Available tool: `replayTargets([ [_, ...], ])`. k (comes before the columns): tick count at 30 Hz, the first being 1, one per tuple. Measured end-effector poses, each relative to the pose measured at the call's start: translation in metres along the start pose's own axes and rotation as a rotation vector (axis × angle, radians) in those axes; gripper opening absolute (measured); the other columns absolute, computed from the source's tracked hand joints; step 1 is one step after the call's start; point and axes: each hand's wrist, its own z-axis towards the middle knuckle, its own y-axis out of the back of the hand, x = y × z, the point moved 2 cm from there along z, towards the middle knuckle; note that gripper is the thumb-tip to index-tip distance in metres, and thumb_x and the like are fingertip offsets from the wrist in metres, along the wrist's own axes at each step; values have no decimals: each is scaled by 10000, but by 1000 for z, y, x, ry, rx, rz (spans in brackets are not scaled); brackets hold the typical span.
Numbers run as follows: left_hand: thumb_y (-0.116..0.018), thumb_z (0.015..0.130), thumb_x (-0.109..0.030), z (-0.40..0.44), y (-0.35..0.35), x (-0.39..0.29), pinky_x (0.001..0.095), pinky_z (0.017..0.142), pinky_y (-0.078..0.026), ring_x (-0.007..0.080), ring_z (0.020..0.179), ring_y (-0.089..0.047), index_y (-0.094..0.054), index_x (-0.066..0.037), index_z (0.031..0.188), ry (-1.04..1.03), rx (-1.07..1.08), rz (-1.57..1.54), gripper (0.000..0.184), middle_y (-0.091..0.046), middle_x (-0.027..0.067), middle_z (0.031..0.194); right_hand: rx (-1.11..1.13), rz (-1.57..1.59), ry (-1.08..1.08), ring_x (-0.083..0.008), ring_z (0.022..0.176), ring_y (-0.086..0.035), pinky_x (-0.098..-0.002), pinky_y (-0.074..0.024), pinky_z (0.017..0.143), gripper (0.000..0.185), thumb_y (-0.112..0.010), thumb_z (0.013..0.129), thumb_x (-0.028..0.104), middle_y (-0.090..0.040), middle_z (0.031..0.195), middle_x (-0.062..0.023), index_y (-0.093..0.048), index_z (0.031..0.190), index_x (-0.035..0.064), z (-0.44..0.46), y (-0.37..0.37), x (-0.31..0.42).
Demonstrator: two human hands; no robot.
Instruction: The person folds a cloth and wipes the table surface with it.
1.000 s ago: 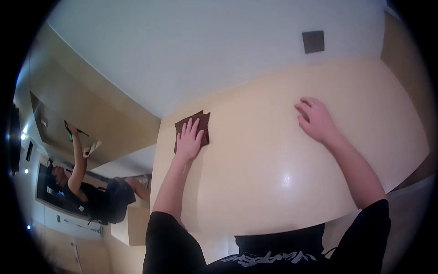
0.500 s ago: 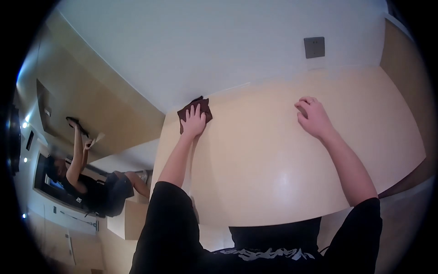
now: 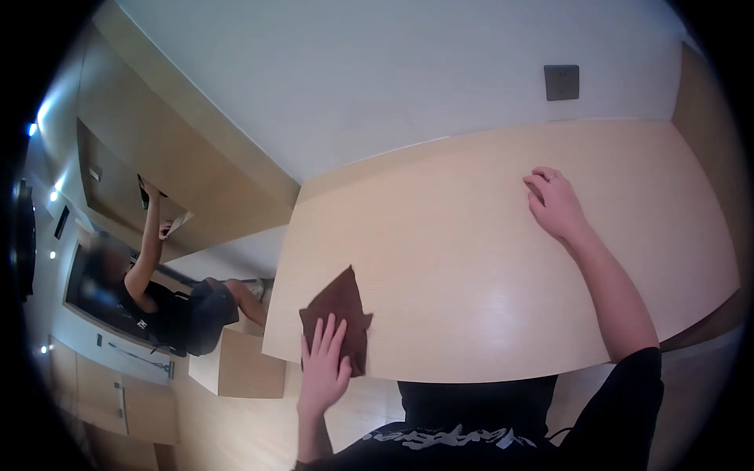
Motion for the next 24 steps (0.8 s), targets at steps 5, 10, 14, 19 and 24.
replayTargets([
  [5,-541,909,-302,-10,-5,-8,600,1141,-133,391,1442,-213,-343,-70,1475,130,-146,-130,642,-275,176,1552,32,-22,2,-322,1195,-499,-412,-434,990,279,-575,865,114,-553,1257,-136,-604,1133,42,4,1,2],
  [10,-536,931,-391,40,-16,15,557,1149,-156,400,1439,-211,-323,-57,1483,19,-104,-31,679,-266,181,1555,25,-3,-29,-331,1205,-490,-417,-427,999,290,-567,873,112,-552,1258,-147,-603,1151,36,4,-3,-1],
  [14,-518,945,-382,113,-20,43,538,1157,-156,370,1449,-200,-312,-88,1492,-58,-71,-1,654,-260,152,1563,37,-32,-18,-338,1198,-495,-421,-429,997,291,-563,872,105,-557,1252,-154,-603,1153,36,3,-3,-1],
  [19,-473,958,-433,234,-42,88,536,1134,-206,323,1423,-279,-381,-152,1462,-62,-223,-22,584,-336,106,1534,-4,-28,19,-347,1174,-516,-419,-431,989,278,-566,859,93,-571,1237,-158,-609,1126,29,5,-1,2],
  [24,-372,965,-534,339,-48,115,552,1147,-189,307,1450,-235,-324,-171,1496,87,-123,14,645,-280,84,1569,-12,16,-18,-340,1170,-518,-418,-436,981,271,-576,844,92,-574,1224,-150,-616,1104,27,6,1,0],
])
